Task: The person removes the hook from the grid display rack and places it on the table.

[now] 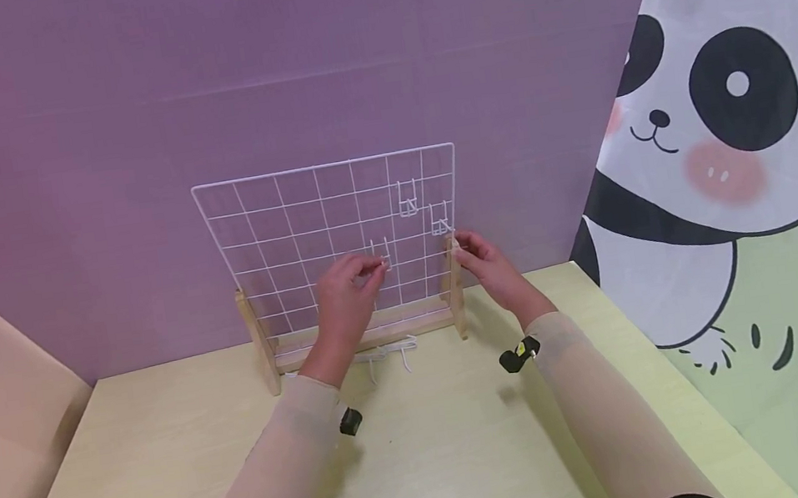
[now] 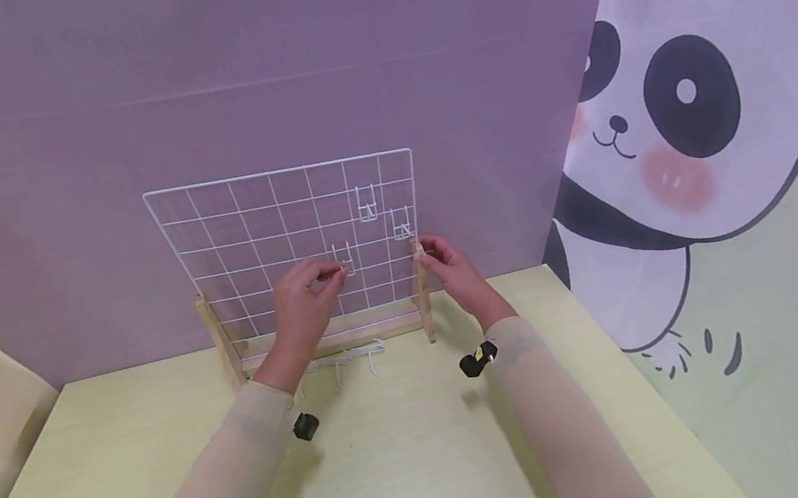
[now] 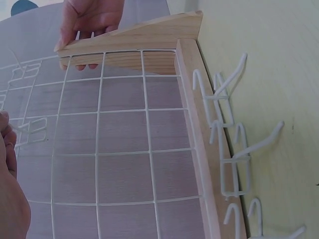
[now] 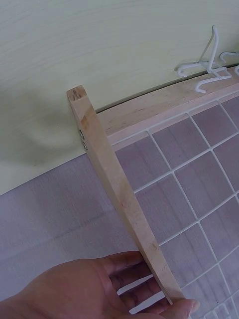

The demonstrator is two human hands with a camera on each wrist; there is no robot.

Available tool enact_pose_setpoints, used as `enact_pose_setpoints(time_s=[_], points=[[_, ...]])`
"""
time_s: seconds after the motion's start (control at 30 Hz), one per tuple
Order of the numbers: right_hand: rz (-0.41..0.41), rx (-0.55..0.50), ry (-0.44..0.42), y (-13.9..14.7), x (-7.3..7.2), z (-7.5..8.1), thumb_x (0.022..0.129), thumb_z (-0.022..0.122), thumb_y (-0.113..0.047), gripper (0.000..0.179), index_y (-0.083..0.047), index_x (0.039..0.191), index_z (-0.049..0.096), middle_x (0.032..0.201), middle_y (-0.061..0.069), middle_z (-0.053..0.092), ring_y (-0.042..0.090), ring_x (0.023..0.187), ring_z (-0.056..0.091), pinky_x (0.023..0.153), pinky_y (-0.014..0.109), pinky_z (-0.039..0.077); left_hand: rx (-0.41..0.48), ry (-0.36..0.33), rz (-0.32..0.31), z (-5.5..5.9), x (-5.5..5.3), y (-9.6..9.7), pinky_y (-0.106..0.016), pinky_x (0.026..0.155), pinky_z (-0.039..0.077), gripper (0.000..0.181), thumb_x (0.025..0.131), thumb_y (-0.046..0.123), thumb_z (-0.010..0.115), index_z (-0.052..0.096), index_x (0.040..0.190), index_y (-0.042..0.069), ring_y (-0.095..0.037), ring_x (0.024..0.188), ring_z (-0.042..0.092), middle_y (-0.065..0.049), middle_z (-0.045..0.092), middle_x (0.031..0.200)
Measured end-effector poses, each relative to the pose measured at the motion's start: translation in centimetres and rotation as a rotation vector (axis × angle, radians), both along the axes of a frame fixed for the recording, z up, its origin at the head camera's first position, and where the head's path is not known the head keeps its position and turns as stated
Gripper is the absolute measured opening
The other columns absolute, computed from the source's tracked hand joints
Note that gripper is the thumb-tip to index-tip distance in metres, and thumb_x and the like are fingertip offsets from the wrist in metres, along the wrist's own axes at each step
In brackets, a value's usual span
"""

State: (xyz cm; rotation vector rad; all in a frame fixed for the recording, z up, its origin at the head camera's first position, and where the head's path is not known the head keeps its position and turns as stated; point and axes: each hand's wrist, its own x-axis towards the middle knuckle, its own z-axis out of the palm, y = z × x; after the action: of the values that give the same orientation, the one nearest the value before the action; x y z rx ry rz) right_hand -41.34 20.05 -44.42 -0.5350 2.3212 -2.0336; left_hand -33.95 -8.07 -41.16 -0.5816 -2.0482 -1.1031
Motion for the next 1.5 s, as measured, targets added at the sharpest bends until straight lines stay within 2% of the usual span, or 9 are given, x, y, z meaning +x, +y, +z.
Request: enact_pose_setpoints(time_s=[0.4, 0.7, 1.0, 1.3, 1.5], points=[[0.000, -0.007, 0.010, 0.0, -0.1, 0.1, 0.118, 0.056, -0.024, 0.042, -0.008, 0.156, 0.053, 0.155, 0.015, 0.057, 0.032, 0.149, 0.049, 0.131, 0.051, 0.033, 0.027, 0.086, -0.026, 0.8, -0.3, 0.0, -0.035, 0.081, 0.067, 0.006, 0.095, 0.000, 0.086, 0.083, 0.101, 0.001, -0.028, 0.093, 0.078, -0.011, 0.079, 0.099], [-0.004, -0.013, 0.012, 0.0, -0.1, 0.0, 0.118, 0.057, -0.024, 0.043, -0.007, 0.157, 0.053, 0.155, 0.017, 0.057, 0.033, 0.149, 0.049, 0.131, 0.052, 0.033, -0.012, 0.066, -0.036, 0.8, 0.3, 0.0, -0.039, 0.080, 0.067, 0.008, 0.097, 0.003, 0.086, 0.084, 0.105, 0.003, -0.024, 0.091, 0.077, -0.009, 0.079, 0.100], [-0.010, -0.004, 0.004, -0.1, -0.1, 0.0, 0.118, 0.057, -0.024, 0.042, -0.008, 0.156, 0.053, 0.155, 0.015, 0.057, 0.032, 0.150, 0.049, 0.131, 0.050, 0.034, -0.058, 0.053, -0.069, 0.1, 0.4, 0.2, -0.039, 0.079, 0.066, 0.007, 0.096, 0.001, 0.085, 0.082, 0.102, 0.001, -0.024, 0.090, 0.076, -0.009, 0.079, 0.101], [-0.006, -0.011, -0.015, -0.1, 0.2, 0.1, 0.119, 0.055, -0.024, 0.044, -0.007, 0.159, 0.051, 0.160, 0.016, 0.054, 0.033, 0.153, 0.045, 0.132, 0.051, 0.032, -0.118, 0.033, -0.094, -0.3, 0.6, 0.6, -0.035, 0.080, 0.066, 0.008, 0.097, 0.000, 0.084, 0.082, 0.103, 0.002, -0.022, 0.091, 0.076, -0.008, 0.078, 0.100], [0.000, -0.019, -0.016, 0.0, 0.2, 0.1, 0.118, 0.057, -0.024, 0.043, -0.009, 0.158, 0.053, 0.156, 0.014, 0.056, 0.032, 0.150, 0.048, 0.131, 0.051, 0.033, -0.172, 0.031, -0.096, -0.6, 0.6, 0.8, -0.034, 0.082, 0.066, 0.007, 0.098, 0.003, 0.085, 0.083, 0.104, 0.002, -0.023, 0.092, 0.077, -0.007, 0.078, 0.101]])
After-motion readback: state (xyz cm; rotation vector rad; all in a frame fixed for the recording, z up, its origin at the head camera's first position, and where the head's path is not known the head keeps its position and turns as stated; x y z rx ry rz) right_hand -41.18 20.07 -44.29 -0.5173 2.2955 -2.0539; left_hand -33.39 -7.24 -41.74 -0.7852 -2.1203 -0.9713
